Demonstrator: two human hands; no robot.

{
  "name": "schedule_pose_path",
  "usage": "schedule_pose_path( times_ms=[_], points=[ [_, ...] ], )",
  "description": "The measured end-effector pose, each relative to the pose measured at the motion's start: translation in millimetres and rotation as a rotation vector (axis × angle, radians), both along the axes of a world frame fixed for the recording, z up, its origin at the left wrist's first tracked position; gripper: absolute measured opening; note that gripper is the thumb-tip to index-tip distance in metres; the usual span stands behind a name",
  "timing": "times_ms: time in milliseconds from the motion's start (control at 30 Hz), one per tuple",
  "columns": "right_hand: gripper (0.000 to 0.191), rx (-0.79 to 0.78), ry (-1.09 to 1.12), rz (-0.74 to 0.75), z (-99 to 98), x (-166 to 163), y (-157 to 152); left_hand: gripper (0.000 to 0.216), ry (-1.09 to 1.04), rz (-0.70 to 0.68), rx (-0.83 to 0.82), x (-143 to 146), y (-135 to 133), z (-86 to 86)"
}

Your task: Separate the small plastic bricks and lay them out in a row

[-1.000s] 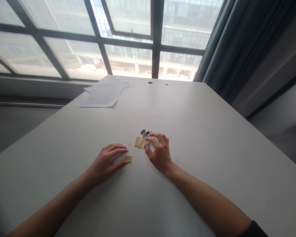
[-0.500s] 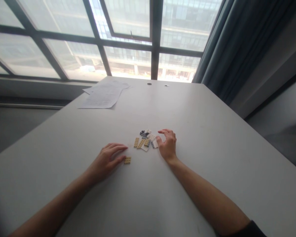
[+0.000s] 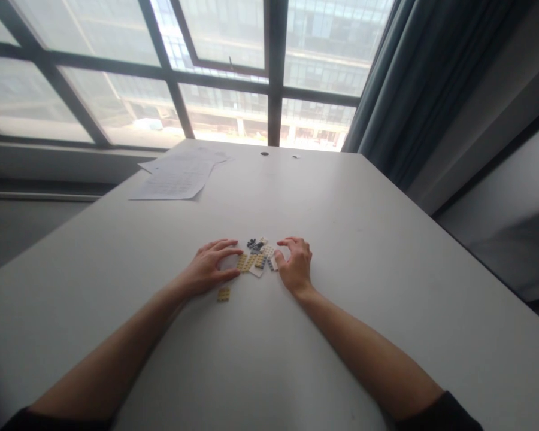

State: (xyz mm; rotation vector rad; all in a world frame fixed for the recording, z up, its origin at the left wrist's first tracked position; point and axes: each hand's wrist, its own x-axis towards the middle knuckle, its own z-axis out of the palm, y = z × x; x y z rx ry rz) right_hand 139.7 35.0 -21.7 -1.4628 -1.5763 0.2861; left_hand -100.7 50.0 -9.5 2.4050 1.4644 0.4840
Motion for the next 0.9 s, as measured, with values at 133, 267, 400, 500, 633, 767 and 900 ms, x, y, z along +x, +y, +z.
schedule_pose_path(
  times_ms=[133,267,400,500,633,767,900],
  points=[
    [0.017,0.005,0.004,0.011,0.8,1.6,0.0,0.038,-0.062,0.021,0.056,-1.8,-0.6,-4.1],
    [0.017,0.029,0.026,0.001,1.9,1.4,-2.0,0.039,-0.198,0.029,0.190,-2.3,-4.8,-3.1],
    [0.018,0.048,0.144,0.166,9.7,-9.4,-9.6,0.042,-0.307,-0.033,0.421,6.0,-17.2,10.7],
    [0.023,-0.117,0.437,0.481,19.3,-23.0,-17.8,0.043,-0.362,-0.065,0.539,14.5,-27.3,25.7],
    [0.034,-0.417,0.865,0.780,28.3,-35.7,-28.3,0.041,-0.407,-0.080,0.593,21.6,-35.7,37.9],
    [0.032,-0.508,1.012,0.839,30.0,-37.7,-34.5,0.037,-0.372,-0.095,0.564,25.7,-38.3,37.8],
    [0.032,-0.527,1.075,0.795,29.1,-37.5,-35.9,0.036,-0.344,-0.099,0.565,28.5,-39.2,36.4]
  ],
)
